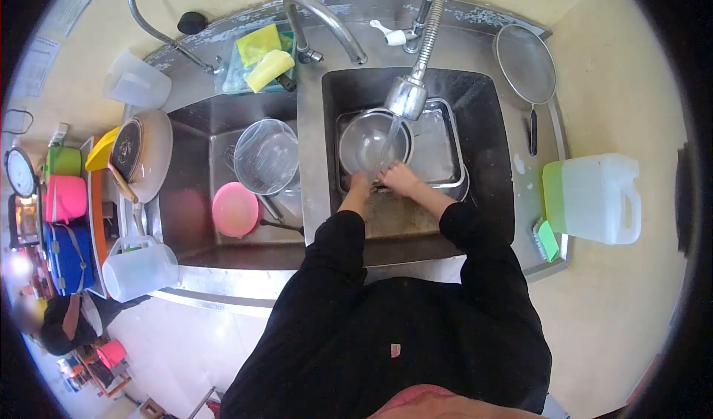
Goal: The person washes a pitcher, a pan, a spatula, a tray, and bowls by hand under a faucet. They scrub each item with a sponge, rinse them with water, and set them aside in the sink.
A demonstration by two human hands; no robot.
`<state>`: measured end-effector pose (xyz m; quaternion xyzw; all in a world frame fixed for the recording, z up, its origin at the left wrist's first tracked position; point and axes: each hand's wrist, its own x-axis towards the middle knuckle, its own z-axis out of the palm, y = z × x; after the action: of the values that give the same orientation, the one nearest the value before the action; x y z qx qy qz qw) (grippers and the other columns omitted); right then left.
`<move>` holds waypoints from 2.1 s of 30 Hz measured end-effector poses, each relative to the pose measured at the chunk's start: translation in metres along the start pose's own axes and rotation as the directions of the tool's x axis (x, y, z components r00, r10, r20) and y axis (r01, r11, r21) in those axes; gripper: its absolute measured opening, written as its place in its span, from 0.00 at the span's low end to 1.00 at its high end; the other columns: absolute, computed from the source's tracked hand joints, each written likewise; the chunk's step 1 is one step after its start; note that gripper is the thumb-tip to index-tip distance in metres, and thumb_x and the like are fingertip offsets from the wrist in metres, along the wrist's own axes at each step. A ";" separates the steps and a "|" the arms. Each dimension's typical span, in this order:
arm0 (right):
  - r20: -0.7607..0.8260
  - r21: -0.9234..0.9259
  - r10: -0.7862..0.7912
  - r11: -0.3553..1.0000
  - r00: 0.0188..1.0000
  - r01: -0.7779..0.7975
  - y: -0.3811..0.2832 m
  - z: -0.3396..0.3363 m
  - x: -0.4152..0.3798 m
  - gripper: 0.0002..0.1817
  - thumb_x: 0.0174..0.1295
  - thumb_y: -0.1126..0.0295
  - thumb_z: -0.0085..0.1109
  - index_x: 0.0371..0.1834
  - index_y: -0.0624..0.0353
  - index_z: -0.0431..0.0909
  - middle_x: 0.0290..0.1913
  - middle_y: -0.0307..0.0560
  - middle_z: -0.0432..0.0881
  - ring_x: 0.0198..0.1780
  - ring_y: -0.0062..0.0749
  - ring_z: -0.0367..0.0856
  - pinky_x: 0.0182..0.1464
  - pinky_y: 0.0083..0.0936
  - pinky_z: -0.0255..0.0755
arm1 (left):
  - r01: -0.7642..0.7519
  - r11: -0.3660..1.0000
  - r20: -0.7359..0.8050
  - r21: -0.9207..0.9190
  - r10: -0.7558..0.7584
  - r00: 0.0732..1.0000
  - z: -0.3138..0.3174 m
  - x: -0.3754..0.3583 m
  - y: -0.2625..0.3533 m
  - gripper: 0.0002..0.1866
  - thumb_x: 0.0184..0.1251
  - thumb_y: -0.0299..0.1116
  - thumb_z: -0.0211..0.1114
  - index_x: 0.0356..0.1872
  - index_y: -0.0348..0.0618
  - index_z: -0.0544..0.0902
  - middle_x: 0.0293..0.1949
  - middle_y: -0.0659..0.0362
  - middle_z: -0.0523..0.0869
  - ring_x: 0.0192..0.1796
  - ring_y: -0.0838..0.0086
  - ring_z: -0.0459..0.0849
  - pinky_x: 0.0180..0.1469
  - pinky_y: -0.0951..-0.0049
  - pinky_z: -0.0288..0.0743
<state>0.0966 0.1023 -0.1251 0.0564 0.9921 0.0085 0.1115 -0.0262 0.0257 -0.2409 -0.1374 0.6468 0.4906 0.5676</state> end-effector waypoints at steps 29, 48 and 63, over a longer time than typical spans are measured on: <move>-0.417 0.468 0.651 0.752 0.634 -0.464 -0.065 -0.261 0.188 0.12 0.52 0.71 0.48 0.38 0.66 0.71 0.38 0.60 0.77 0.44 0.51 0.76 0.45 0.41 0.71 | -0.499 0.515 0.405 0.697 0.291 0.867 0.026 -0.089 0.021 0.19 0.57 0.37 0.56 0.48 0.40 0.75 0.51 0.48 0.75 0.50 0.57 0.76 0.51 0.61 0.72; -0.217 0.245 0.585 0.807 0.781 -0.537 0.014 -0.232 0.380 0.31 0.49 0.75 0.54 0.58 0.34 0.62 0.54 0.58 0.60 0.53 0.57 0.64 0.50 0.51 0.63 | -0.717 -0.121 0.664 0.687 0.506 0.551 0.034 -0.053 -0.004 0.17 0.54 0.32 0.56 0.45 0.33 0.73 0.42 0.45 0.78 0.46 0.57 0.80 0.48 0.65 0.74; -0.613 0.542 0.582 0.802 0.535 -0.252 -0.064 -0.286 0.188 0.34 0.47 0.62 0.62 0.59 0.54 0.58 0.47 0.62 0.69 0.46 0.59 0.72 0.43 0.47 0.70 | -0.760 0.055 0.321 0.647 0.885 0.338 -0.005 -0.127 0.059 0.19 0.57 0.40 0.54 0.46 0.37 0.74 0.42 0.45 0.78 0.44 0.52 0.77 0.46 0.61 0.71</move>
<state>-0.1561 0.0586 0.1102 0.3091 0.8807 -0.1392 -0.3309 -0.0323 0.0019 -0.1024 0.4479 0.7796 0.4177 0.1307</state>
